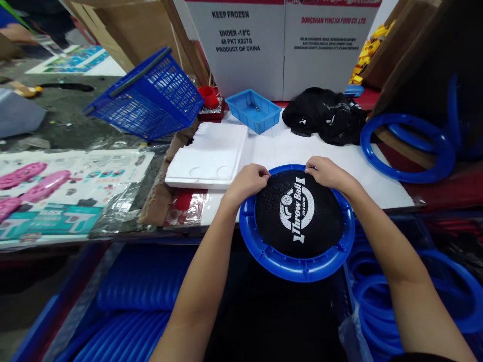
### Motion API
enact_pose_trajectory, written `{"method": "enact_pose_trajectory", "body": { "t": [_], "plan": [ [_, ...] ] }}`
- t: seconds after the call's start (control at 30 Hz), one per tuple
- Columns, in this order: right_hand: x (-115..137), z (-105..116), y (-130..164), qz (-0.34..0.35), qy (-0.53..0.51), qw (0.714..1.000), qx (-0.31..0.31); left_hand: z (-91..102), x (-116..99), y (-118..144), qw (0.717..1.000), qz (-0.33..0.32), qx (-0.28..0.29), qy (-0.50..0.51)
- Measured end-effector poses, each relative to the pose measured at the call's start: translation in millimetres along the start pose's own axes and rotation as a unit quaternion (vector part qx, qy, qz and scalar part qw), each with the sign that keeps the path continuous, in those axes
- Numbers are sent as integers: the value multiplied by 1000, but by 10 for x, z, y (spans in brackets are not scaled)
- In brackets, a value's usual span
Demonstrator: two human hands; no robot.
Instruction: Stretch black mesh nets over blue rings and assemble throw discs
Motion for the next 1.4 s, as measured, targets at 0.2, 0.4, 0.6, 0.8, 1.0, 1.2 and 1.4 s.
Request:
{"method": "enact_pose_trajectory", "body": {
  "t": [0.2, 0.4, 0.6, 0.8, 1.0, 1.2, 1.4],
  "plan": [
    [8, -18, 59, -7, 13, 1000, -15, -9, -21, 69, 999, -40, -36, -7],
    [59, 19, 46, 5, 4, 1000, -7, -11, -73, 43, 997, -65, 32, 14],
    [95, 70, 72, 10, -11, 1000, -12, 43, -146, 16, 995, -79, 25, 46],
    [270, 162, 150, 61, -94, 990, -79, 69, -83, 19, 994, -79, -19, 74],
    [317, 94, 42, 50, -142, 987, -52, 36, 59, -53, 984, -39, -9, 176],
    [155, 55, -66, -7, -198, 980, -29, 2, 209, -99, 969, 2, -9, 249],
    [103, 3, -159, -48, -176, 983, -14, -4, 181, -95, 978, -6, -32, 206]
  ]
}}
Point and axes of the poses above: each hand's wrist, its own y-axis away from the middle knuckle, its own z-axis out of the back of the hand, x = y × z, the point moved 9 cm from there along -y, towards the middle knuckle
